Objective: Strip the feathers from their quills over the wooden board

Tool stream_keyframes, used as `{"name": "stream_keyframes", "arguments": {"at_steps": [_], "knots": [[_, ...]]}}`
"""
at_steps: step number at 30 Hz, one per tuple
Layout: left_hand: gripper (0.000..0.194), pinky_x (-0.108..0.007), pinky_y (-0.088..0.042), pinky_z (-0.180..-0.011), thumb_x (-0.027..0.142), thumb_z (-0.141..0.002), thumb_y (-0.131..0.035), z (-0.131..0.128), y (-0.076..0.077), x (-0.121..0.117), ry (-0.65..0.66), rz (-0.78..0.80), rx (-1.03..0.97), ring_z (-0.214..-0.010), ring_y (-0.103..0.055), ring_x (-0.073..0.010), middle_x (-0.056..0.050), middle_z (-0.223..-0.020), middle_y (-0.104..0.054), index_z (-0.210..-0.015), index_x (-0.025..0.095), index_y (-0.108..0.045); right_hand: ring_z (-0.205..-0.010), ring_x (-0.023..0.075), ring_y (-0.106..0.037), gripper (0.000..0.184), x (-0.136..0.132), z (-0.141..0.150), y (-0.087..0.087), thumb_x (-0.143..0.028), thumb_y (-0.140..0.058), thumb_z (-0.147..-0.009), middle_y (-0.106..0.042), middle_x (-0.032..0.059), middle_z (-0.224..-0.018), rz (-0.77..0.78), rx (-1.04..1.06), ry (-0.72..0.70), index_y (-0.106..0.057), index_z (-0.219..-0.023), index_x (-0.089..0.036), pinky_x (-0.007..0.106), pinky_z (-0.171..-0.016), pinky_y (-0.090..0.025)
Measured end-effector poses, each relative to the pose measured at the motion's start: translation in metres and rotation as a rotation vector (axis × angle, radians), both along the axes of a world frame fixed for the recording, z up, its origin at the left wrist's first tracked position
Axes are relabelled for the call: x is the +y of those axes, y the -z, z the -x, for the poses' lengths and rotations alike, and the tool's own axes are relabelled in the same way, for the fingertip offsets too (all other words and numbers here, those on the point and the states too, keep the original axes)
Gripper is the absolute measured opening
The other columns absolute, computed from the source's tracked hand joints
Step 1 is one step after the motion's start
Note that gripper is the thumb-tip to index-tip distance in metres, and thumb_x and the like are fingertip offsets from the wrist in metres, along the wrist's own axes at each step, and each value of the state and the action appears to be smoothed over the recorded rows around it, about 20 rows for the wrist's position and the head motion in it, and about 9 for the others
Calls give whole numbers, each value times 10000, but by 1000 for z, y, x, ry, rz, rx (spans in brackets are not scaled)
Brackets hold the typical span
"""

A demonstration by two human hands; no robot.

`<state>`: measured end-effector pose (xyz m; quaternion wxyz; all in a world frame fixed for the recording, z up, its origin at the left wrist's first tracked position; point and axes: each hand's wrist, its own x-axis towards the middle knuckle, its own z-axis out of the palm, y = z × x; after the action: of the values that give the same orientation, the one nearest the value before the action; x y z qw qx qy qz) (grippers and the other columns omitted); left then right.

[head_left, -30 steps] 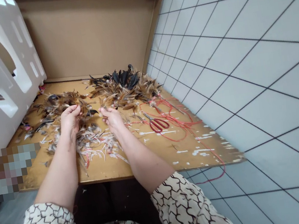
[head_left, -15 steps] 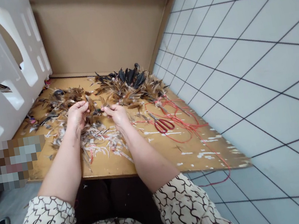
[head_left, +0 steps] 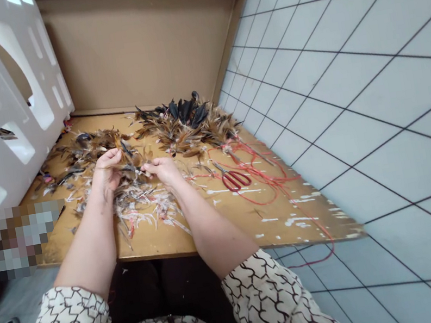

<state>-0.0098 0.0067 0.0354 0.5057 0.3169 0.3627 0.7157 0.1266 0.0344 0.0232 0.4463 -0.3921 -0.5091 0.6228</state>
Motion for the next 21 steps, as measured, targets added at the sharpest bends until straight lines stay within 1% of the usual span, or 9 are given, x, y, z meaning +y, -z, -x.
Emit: {"name": "stream_keyframes", "arguments": {"at_steps": [4, 7, 10, 13, 17, 19, 21], "knots": [[137, -205, -414, -513, 129, -544, -685, 8, 0, 2, -62, -22, -11, -477, -501, -71, 31, -550, -562, -578, 156, -555, -416, 47, -428, 257, 3, -1, 1, -93, -656, -605, -602, -18, -468, 13, 62, 29, -538, -384, -153, 199, -478, -365], [120, -203, -418, -531, 128, -563, -665, 14, 2, 5, -151, -26, -11, -487, -492, -69, 35, -547, -549, -576, 161, -551, -415, 44, -431, 234, 4, -1, 1, -87, -658, -603, -603, -23, -482, 28, 93, 33, -549, -405, -149, 201, -487, -368], [106, -201, -416, -545, 118, -583, -637, 18, 3, 7, -244, -43, -40, -491, -482, -67, 42, -535, -534, -571, 165, -543, -412, 39, -430, 254, 4, -1, 1, -70, -638, -616, -605, -21, -492, 37, 112, 38, -534, -396, -142, 200, -486, -363], [109, -190, -404, -539, 106, -581, -623, 19, 2, 7, -301, -40, -71, -489, -466, -59, 48, -529, -520, -567, 165, -533, -425, 42, -441, 254, 4, -1, 0, -61, -624, -622, -603, -17, -499, 61, 139, 37, -533, -397, -138, 201, -486, -366], [135, -195, -405, -555, 130, -574, -637, 23, 1, 8, -380, -42, -25, -517, -478, -65, 50, -539, -512, -570, 174, -509, -430, 40, -432, 197, 4, -2, -2, -69, -627, -627, -600, -22, -502, 96, 154, 76, -568, -452, -138, 197, -486, -370], [142, -209, -411, -578, 156, -580, -638, 29, 2, 11, -468, -50, 23, -543, -493, -76, 51, -550, -508, -577, 177, -497, -434, 36, -426, 186, 4, -3, -3, -73, -622, -637, -608, -22, -518, 111, 155, 122, -572, -470, -139, 189, -481, -364], [128, -214, -411, -597, 169, -589, -626, 34, 4, 14, -593, -41, 76, -563, -499, -78, 54, -558, -497, -591, 176, -498, -440, 33, -424, 178, 5, -4, -4, -82, -636, -630, -617, -21, -540, 116, 156, 146, -568, -477, -141, 183, -474, -359]]}}
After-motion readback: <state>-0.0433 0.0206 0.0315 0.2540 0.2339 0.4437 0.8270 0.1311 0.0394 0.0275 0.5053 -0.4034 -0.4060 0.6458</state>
